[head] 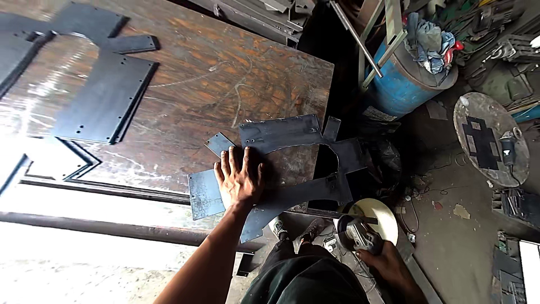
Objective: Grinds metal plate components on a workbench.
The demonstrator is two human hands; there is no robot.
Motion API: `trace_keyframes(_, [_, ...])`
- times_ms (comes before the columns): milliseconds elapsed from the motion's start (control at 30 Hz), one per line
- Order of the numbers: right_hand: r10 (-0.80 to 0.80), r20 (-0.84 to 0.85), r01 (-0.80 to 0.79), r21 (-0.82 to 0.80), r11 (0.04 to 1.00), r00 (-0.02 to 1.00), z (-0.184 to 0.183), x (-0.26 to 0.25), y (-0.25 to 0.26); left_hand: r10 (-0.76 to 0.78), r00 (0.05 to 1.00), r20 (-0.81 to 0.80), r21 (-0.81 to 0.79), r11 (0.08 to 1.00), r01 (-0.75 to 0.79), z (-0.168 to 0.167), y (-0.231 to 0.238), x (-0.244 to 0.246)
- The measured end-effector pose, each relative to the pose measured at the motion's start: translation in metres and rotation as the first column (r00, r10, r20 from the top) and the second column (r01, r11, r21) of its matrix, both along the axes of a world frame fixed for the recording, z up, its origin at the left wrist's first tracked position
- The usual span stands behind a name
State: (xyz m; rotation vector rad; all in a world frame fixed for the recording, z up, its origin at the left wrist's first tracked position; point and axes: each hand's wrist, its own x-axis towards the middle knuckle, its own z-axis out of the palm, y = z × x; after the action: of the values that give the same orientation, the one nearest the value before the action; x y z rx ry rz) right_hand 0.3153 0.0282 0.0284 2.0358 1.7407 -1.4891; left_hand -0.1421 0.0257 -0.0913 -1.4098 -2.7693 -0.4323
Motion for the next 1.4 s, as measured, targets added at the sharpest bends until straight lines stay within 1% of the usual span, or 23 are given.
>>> trace_keyframes(33, [-0.160, -0.144, 0.158, -0.027, 0.987, 0.977, -0.006, 0.009, -0.019, -0.003, 1.000, -0.002, -0.004, 1.000, 0.003, 0.002, 0.000, 0.001])
trace_keyframes(67, [-0.306, -0.233, 0.292, -0.094, 0.952, 0.923, -0.007, 0.014, -0.033, -0.006, 1.000, 0.000, -0.004, 1.000, 0.006, 0.003, 0.001, 0.001])
trace_keyframes(133, [-0.499, -0.282, 0.455, -0.211, 0.865, 0.819, -0.006, 0.022, -0.051, -0.008, 1.000, 0.015, -0.003, 1.000, 0.008, 0.007, 0.000, 0.003])
trace_keyframes(167, [-0.552, -0.287, 0.499, -0.240, 0.832, 0.782, -0.006, 0.026, -0.057, -0.011, 1.000, 0.026, 0.008, 1.000, 0.010, 0.010, -0.001, 0.005])
trace_keyframes(300, [-0.652, -0.343, 0.577, -0.304, 0.758, 0.676, -0.008, 0.041, -0.071, 0.015, 0.999, 0.042, 0.004, 1.000, -0.016, 0.015, -0.009, 0.020])
trace_keyframes(400, [-0.690, -0.406, 0.605, -0.336, 0.722, 0.599, -0.013, 0.050, -0.080, 0.113, 0.994, 0.013, -0.037, 0.993, -0.112, 0.018, -0.026, 0.039])
trace_keyframes(533, [-0.732, -0.521, 0.644, -0.386, 0.660, 0.439, -0.017, 0.054, -0.085, 0.248, 0.968, -0.039, -0.063, 0.966, -0.250, 0.025, -0.045, 0.056])
trace_keyframes(567, [-0.735, -0.536, 0.654, -0.385, 0.651, 0.415, -0.019, 0.056, -0.087, 0.281, 0.959, -0.044, -0.073, 0.956, -0.283, 0.025, -0.050, 0.058])
trace_keyframes(733, [-0.743, -0.548, 0.672, -0.385, 0.632, 0.384, -0.013, 0.068, -0.085, 0.443, 0.895, -0.049, -0.105, 0.889, -0.446, 0.025, -0.076, 0.084])
trace_keyframes(833, [-0.740, -0.551, 0.673, -0.381, 0.634, 0.385, -0.012, 0.077, -0.082, 0.515, 0.857, -0.006, -0.156, 0.846, -0.510, 0.032, -0.085, 0.094])
trace_keyframes(933, [-0.721, -0.577, 0.661, -0.373, 0.651, 0.384, -0.008, 0.087, -0.075, 0.482, 0.876, -0.010, -0.197, 0.858, -0.474, 0.039, -0.092, 0.090])
trace_keyframes(1067, [-0.671, -0.620, 0.609, -0.364, 0.704, 0.405, -0.005, 0.087, -0.054, 0.360, 0.933, 0.012, -0.071, 0.931, -0.358, 0.033, -0.109, 0.067])
trace_keyframes(1133, [-0.648, -0.632, 0.601, -0.338, 0.724, 0.425, -0.004, 0.087, -0.045, 0.340, 0.940, 0.028, -0.029, 0.940, -0.340, 0.024, -0.118, 0.064])
trace_keyframes(1200, [-0.628, -0.641, 0.598, -0.312, 0.739, 0.442, -0.002, 0.086, -0.038, 0.355, 0.935, 0.012, -0.001, 0.935, -0.355, 0.019, -0.120, 0.067])
trace_keyframes(1300, [-0.597, -0.638, 0.570, -0.286, 0.770, 0.486, 0.000, 0.089, -0.031, 0.443, 0.896, -0.019, 0.021, 0.896, -0.443, 0.014, -0.113, 0.073])
trace_keyframes(1400, [-0.565, -0.633, 0.550, -0.252, 0.796, 0.529, -0.002, 0.095, -0.025, 0.521, 0.854, 0.003, -0.007, 0.854, -0.521, 0.017, -0.098, 0.080])
